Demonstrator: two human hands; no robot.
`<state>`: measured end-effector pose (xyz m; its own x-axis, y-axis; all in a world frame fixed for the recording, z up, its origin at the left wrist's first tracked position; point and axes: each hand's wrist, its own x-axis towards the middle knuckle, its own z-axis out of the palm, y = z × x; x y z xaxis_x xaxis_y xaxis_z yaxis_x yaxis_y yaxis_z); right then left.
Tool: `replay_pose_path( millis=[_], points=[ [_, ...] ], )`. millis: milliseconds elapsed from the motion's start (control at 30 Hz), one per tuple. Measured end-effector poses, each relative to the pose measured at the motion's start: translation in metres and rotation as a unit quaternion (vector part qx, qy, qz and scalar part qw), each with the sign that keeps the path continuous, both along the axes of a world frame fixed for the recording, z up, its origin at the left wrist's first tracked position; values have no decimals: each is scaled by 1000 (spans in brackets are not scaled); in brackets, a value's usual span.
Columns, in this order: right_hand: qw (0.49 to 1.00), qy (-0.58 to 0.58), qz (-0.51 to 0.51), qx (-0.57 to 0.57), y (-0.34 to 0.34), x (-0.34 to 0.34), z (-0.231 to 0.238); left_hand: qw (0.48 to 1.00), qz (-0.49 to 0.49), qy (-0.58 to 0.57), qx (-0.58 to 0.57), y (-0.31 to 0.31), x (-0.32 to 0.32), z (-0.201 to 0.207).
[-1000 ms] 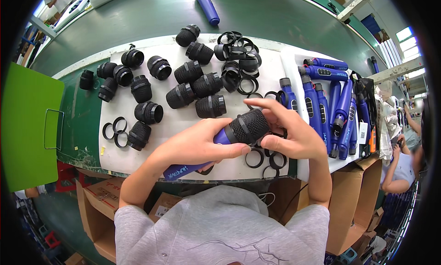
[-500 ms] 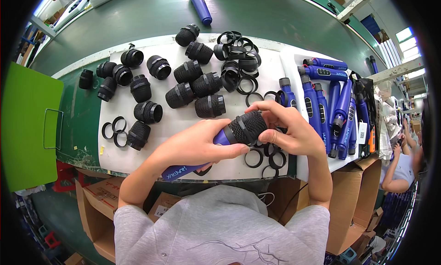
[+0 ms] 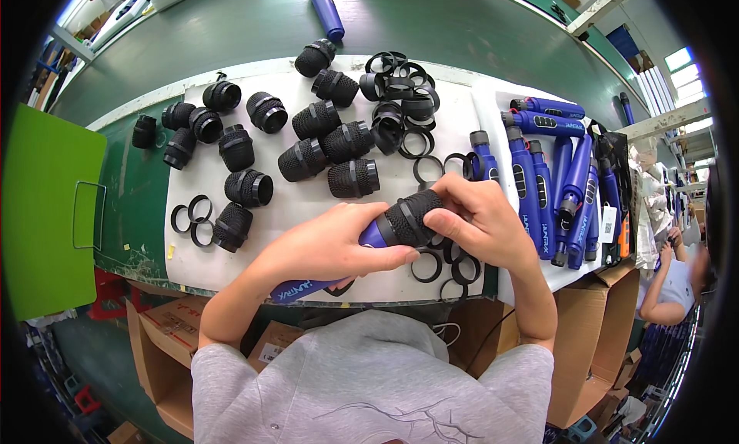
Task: The person assembles black cylindrical components onto blue cylindrical bodies. They pick up the black parts from a table, align them with the blue bodies, and screw them on by hand. The person repeats this process for multiple units, placing the finished assemblies on the table.
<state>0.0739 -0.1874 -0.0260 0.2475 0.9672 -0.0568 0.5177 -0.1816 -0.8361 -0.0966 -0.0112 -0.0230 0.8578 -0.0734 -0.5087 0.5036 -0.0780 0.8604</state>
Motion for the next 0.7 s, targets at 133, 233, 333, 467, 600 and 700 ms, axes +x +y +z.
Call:
replay_pose_path(
  millis=[133, 233, 333, 467, 600, 700],
  points=[
    [1000, 5, -2, 23, 1, 1, -6, 1000, -1, -24, 2, 1, -2, -2],
    [992, 92, 6, 83, 1, -2, -6, 999, 11, -23, -20, 1, -1, 0],
    [991, 81, 51, 90, -1, 8, -4, 999, 11, -20, -36, 3, -2, 1],
    [989, 50, 51, 126, 2, 6, -12, 1000, 9, -19, -15, 2, -1, 1],
    [995, 79, 15, 56, 1, 4, -11, 998, 23, -45, 42, 4, -1, 1],
    [994, 76, 1, 77, 3, 2, -16, 999, 22, -30, 31, 3, -2, 1]
  ],
)
